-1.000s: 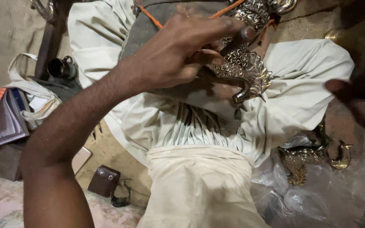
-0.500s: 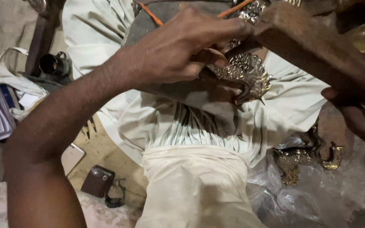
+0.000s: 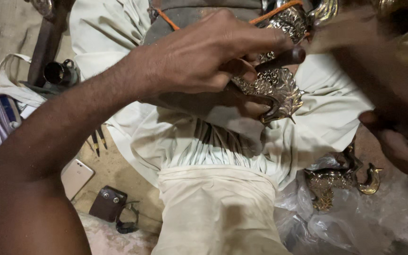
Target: The person sits on the floor with an ornate brass ornament resting on their lap. They hold a punch against the metal surface and repeatedly strike it with a wooden mallet, repositioning the punch to work different areas of the decorative relief.
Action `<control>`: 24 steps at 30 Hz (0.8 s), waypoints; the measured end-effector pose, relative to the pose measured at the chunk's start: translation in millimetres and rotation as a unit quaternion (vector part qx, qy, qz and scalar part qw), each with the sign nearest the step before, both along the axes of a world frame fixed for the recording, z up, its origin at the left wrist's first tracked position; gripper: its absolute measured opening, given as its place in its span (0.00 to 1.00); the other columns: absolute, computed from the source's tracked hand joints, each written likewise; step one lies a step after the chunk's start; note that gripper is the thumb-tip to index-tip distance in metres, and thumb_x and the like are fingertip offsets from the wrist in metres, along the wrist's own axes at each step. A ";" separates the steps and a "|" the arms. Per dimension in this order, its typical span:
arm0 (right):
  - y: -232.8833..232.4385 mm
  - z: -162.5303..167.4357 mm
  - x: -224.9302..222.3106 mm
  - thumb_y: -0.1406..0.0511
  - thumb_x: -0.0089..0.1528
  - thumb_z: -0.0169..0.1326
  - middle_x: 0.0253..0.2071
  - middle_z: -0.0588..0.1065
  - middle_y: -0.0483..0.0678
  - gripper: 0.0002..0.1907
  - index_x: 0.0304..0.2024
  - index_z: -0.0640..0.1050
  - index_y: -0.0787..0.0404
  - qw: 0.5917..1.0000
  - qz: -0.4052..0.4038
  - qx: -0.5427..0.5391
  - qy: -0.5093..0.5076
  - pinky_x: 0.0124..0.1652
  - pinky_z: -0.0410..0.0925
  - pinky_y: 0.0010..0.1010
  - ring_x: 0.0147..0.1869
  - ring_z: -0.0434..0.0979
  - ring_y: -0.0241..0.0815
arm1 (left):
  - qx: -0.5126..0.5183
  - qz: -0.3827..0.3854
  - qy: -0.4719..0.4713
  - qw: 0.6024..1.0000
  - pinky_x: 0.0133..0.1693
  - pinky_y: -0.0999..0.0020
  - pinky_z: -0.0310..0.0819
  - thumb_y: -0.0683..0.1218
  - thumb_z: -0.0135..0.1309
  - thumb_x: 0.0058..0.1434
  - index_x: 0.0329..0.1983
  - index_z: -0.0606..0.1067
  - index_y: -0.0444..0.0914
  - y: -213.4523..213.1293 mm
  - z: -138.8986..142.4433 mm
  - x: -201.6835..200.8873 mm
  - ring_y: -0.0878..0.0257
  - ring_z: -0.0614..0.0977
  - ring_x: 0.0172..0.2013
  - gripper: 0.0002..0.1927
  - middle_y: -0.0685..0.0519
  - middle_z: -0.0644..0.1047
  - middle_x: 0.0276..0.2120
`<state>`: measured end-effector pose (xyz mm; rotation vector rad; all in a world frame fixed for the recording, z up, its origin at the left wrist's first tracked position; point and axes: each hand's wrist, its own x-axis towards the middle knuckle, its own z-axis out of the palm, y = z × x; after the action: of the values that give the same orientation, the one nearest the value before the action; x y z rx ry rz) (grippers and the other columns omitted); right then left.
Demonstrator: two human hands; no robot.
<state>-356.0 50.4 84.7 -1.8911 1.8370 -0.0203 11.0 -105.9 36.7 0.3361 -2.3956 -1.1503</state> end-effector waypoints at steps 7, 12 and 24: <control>12.5 -6.1 -2.9 0.64 0.64 0.67 0.37 0.75 0.54 0.31 0.62 0.66 0.67 0.998 0.004 -0.064 0.002 0.36 0.67 0.30 0.35 0.75 0.42 | -0.018 -0.017 0.024 0.999 0.42 0.62 0.82 0.28 0.48 0.62 0.68 0.69 0.42 -6.6 -6.4 -6.2 0.58 0.86 0.37 0.31 0.48 0.82 0.42; 28.2 -18.5 -8.4 0.65 0.63 0.69 0.36 0.75 0.54 0.30 0.60 0.66 0.68 0.993 0.013 -0.116 0.030 0.35 0.66 0.30 0.33 0.74 0.41 | 0.019 -0.034 -0.007 0.999 0.39 0.64 0.82 0.29 0.49 0.64 0.65 0.71 0.41 -12.9 -2.5 -7.4 0.63 0.87 0.36 0.27 0.51 0.83 0.36; 48.2 -59.1 1.5 0.64 0.65 0.72 0.42 0.74 0.52 0.33 0.63 0.67 0.65 0.965 -0.080 -0.229 -0.104 0.45 0.69 0.30 0.43 0.75 0.39 | -0.005 -0.111 -0.029 0.993 0.26 0.60 0.75 0.38 0.52 0.66 0.55 0.75 0.38 -37.3 24.2 -12.3 0.67 0.82 0.27 0.15 0.52 0.80 0.26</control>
<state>-354.5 98.6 25.6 -1.9307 1.9471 -0.7279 -1.3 -143.1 60.9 0.1019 -2.5384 -1.2373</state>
